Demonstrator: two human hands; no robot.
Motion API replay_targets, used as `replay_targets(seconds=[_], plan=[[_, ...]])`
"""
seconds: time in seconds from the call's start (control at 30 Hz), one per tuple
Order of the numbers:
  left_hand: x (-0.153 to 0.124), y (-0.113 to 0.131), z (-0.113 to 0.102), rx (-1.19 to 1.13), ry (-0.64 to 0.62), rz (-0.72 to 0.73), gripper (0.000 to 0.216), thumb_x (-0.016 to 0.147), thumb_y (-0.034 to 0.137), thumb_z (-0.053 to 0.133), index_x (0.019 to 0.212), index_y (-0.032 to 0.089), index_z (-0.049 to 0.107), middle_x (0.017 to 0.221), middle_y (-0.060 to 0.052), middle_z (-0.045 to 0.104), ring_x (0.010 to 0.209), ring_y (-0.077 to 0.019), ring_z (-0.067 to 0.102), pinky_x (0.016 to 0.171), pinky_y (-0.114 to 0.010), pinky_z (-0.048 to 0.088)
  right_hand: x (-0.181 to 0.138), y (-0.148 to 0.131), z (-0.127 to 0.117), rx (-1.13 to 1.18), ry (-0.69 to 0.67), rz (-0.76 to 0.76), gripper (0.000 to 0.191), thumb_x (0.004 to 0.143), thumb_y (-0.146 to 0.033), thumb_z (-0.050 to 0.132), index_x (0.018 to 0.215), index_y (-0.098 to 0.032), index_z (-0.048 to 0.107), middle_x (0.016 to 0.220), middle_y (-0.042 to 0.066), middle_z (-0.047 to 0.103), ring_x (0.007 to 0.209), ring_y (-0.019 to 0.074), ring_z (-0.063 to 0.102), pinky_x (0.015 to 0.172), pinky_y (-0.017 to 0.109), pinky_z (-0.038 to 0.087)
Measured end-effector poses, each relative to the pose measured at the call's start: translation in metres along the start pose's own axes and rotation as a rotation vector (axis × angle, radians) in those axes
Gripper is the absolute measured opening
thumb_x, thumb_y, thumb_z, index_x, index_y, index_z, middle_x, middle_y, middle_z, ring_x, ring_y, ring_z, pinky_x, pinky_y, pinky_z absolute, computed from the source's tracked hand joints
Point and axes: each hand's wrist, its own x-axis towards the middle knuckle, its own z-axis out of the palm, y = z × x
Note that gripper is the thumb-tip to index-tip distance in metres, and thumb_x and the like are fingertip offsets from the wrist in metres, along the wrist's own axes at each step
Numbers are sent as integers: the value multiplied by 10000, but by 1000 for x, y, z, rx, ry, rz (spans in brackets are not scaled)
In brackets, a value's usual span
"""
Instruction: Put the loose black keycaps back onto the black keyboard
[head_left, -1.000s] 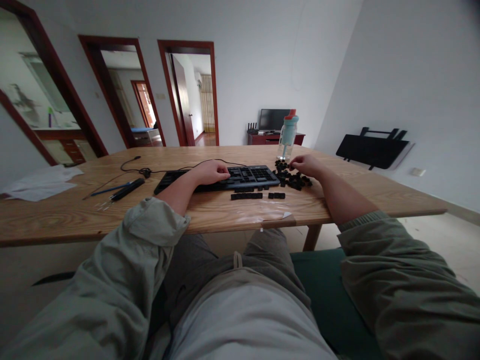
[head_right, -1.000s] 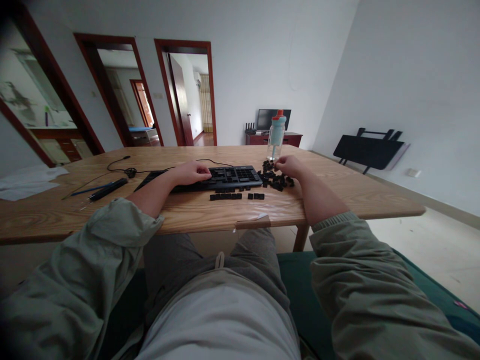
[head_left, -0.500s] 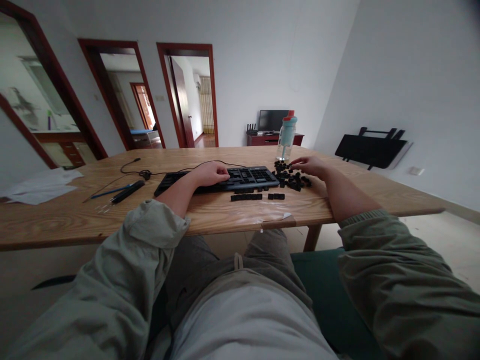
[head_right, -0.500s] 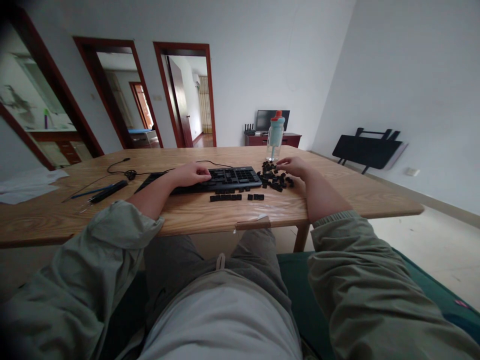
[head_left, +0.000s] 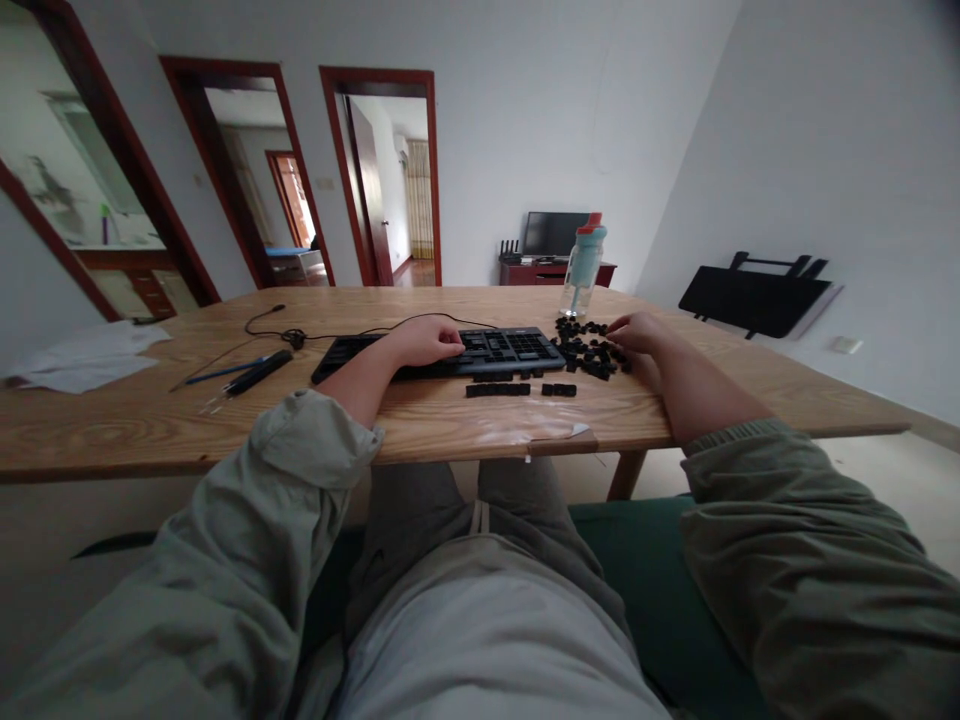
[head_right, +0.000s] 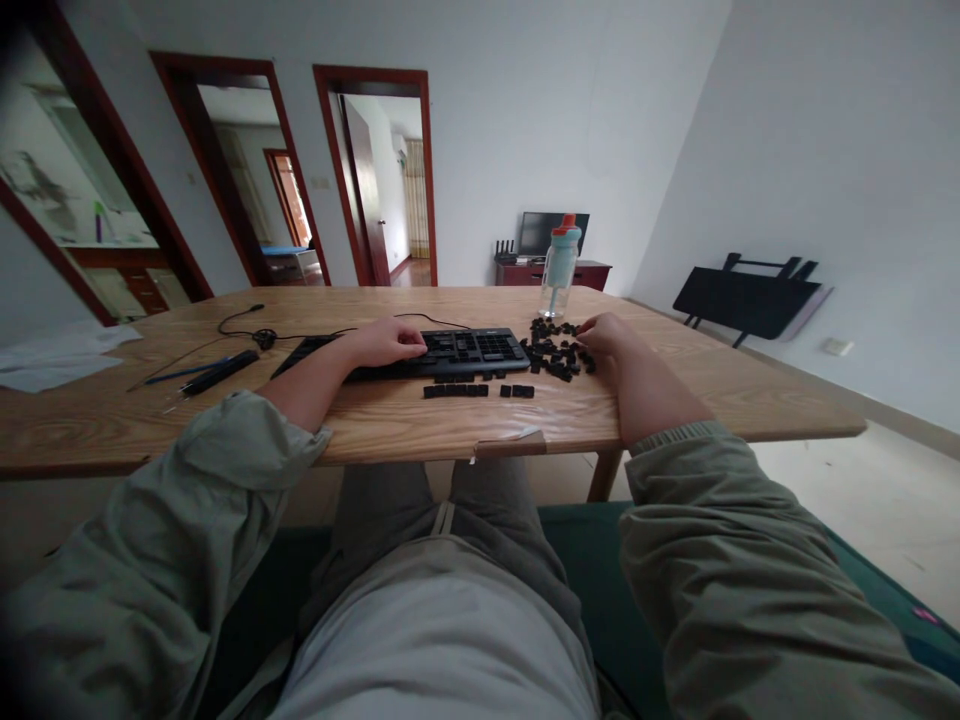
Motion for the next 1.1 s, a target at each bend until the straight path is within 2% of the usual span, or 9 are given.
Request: replay_targets(seconds=[0.07, 0.2, 0.27, 0.37, 0.6, 0.77, 1.1], plan=[[-1, 3, -1, 15, 5, -13, 345, 827, 459, 547, 899, 172, 726, 857, -37, 733, 764, -177, 627, 690, -273, 430, -3, -6, -5, 255, -71, -57, 40, 753, -164, 761, 778, -167, 729, 748, 61, 720, 646, 156, 629, 607, 255, 509], [-1, 2, -2, 33, 1, -5, 358, 830, 467, 543, 898, 168, 728, 841, -36, 726, 750, -174, 617, 674, -272, 421, -13, -19, -12, 785, -397, -213, 84, 840, -171, 692, 914, -187, 729, 945, 48, 742, 697, 108, 649, 617, 198, 540], [0, 0, -1, 27, -4, 15, 362, 832, 468, 535, 902, 170, 730, 828, -34, 723, 748, -173, 612, 672, -271, 421, -19, -24, -12, 871, -514, -227, 89, 848, -160, 683, 922, -185, 725, 921, 42, 743, 677, 104, 651, 592, 192, 545], [0, -1, -1, 17, 2, 18, 359, 830, 463, 534, 893, 169, 730, 827, -37, 722, 745, -172, 609, 670, -271, 421, -25, -28, -10, 901, -592, -167, 119, 878, -113, 622, 908, -174, 719, 899, 45, 748, 674, 102, 660, 614, 200, 563], [0, -2, -1, 9, 0, 4, 361, 833, 474, 534, 883, 169, 721, 810, -34, 712, 729, -168, 607, 663, -269, 416, -31, -33, -9, 876, -634, -124, 205, 885, -67, 545, 931, -178, 711, 904, 48, 749, 674, 108, 682, 633, 202, 593], [-1, 0, -2, 13, -4, -4, 369, 836, 474, 528, 889, 166, 723, 807, -35, 708, 723, -169, 605, 662, -273, 417, -33, -35, -9, 855, -647, -112, 191, 866, -51, 561, 946, -157, 698, 897, 63, 746, 669, 109, 680, 631, 206, 597], [1, -2, -1, 9, 0, 24, 342, 830, 458, 533, 865, 170, 715, 771, -30, 695, 699, -167, 588, 631, -271, 399, -35, -35, -7, 784, -572, -98, 183, 861, -36, 580, 900, -162, 707, 870, 62, 739, 649, 107, 673, 609, 201, 599]])
